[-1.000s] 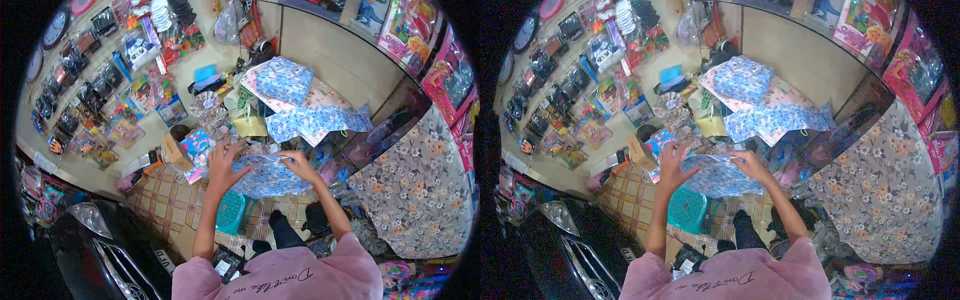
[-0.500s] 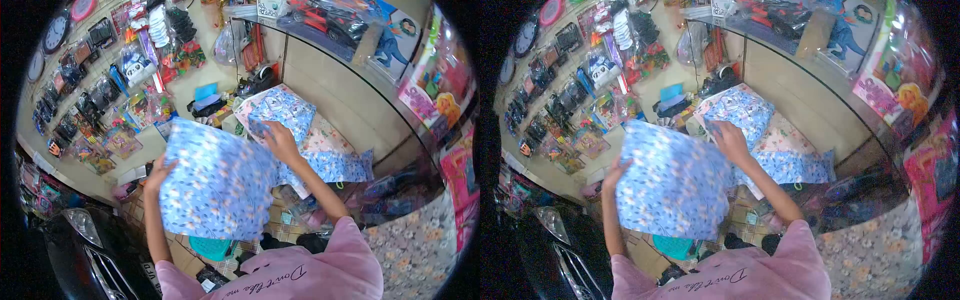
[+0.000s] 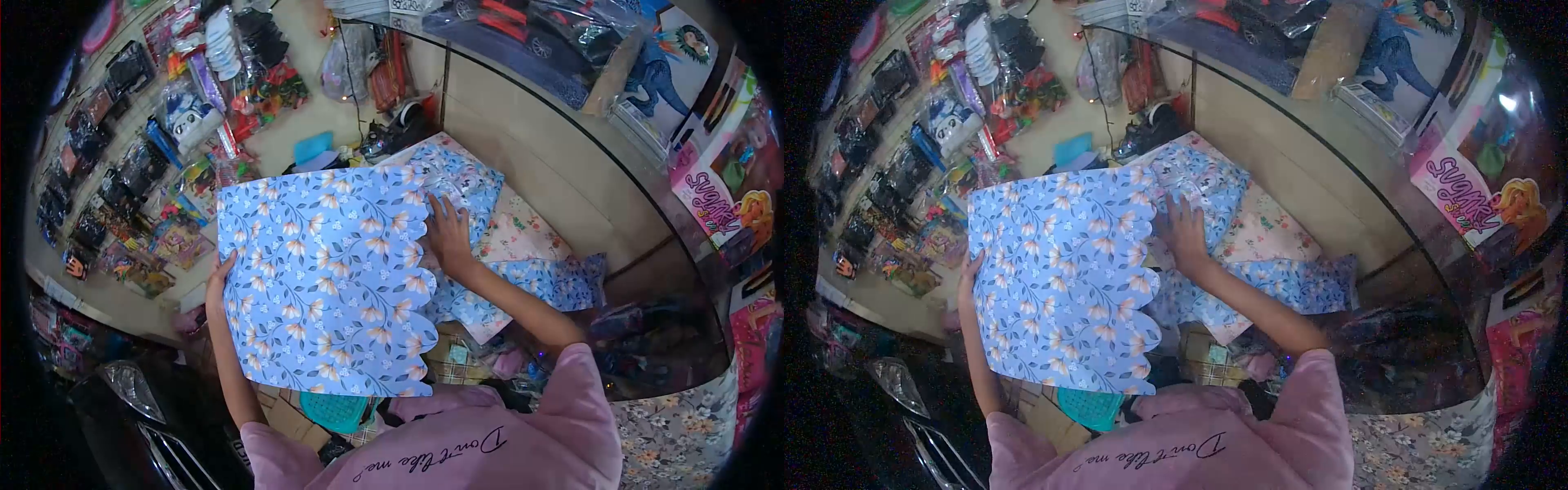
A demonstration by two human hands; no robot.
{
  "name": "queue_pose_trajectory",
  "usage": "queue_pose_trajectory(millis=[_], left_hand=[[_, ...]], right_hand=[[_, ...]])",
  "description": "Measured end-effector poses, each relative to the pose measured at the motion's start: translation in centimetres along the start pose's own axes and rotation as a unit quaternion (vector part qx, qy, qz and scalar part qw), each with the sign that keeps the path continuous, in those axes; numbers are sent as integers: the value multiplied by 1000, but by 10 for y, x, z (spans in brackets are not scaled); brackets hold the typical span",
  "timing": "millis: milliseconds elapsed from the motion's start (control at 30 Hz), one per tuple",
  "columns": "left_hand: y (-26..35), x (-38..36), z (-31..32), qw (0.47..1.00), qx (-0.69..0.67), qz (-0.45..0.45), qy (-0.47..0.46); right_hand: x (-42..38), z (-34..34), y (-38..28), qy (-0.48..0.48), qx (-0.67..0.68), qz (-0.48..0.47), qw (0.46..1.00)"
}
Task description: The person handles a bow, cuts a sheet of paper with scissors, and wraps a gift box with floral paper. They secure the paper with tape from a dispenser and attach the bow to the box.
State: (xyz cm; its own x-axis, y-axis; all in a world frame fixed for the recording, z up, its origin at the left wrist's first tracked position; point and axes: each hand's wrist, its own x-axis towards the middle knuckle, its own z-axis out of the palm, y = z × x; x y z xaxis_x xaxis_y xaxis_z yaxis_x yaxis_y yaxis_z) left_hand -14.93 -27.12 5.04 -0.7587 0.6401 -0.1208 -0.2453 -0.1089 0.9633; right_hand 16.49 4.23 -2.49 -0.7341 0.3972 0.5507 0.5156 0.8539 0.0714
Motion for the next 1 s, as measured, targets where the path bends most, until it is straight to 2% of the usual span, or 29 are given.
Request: queue_pose_trajectory(millis=[100,200,233,333,367,400,500,600,633,700,767,867,967,1000], left_hand=[[-7,19,-5,999,-1,19,-40],[4,9,-1,1000,6,-3,-29],[13,-9,8,999,-6,-10,-31],[20,-35,28,999,-23,-30,-33],[18,-31,22,998,-20,-30,-42],[9,-17,15,998,-15,-24,-48],[8,-9,17,997,-34,-40,-64],[1,16,12,993,-21,-62,-97],[-1,21,17,991,-19,-89,-93],[-10,25,29,987,-28,-85,-133],[-40,63,33,980,-46,-114,-154],[-53,87,84,980,48,-65,-180],[-75,134,131,942,260,-113,-179],[-126,191,126,902,358,32,-241]], right_hand=[[-4,-20,-12,-115,-82,-94,985],[-27,10,-31,-8,-97,-19,995],[-40,-9,-34,8,-126,-43,991],[-55,-37,-34,-18,-135,-18,991],[-58,-33,-29,35,-132,-10,991],[-50,-25,-25,41,-118,-1,992],[-36,-77,-7,21,-110,38,993],[-23,-153,9,46,-9,90,995],[-21,-158,12,74,10,117,990],[-27,-182,15,121,47,171,977],[-27,-192,23,129,54,176,975],[-17,-192,25,137,65,180,972],[-11,-205,20,134,62,183,972],[-11,-209,17,120,58,176,975]])
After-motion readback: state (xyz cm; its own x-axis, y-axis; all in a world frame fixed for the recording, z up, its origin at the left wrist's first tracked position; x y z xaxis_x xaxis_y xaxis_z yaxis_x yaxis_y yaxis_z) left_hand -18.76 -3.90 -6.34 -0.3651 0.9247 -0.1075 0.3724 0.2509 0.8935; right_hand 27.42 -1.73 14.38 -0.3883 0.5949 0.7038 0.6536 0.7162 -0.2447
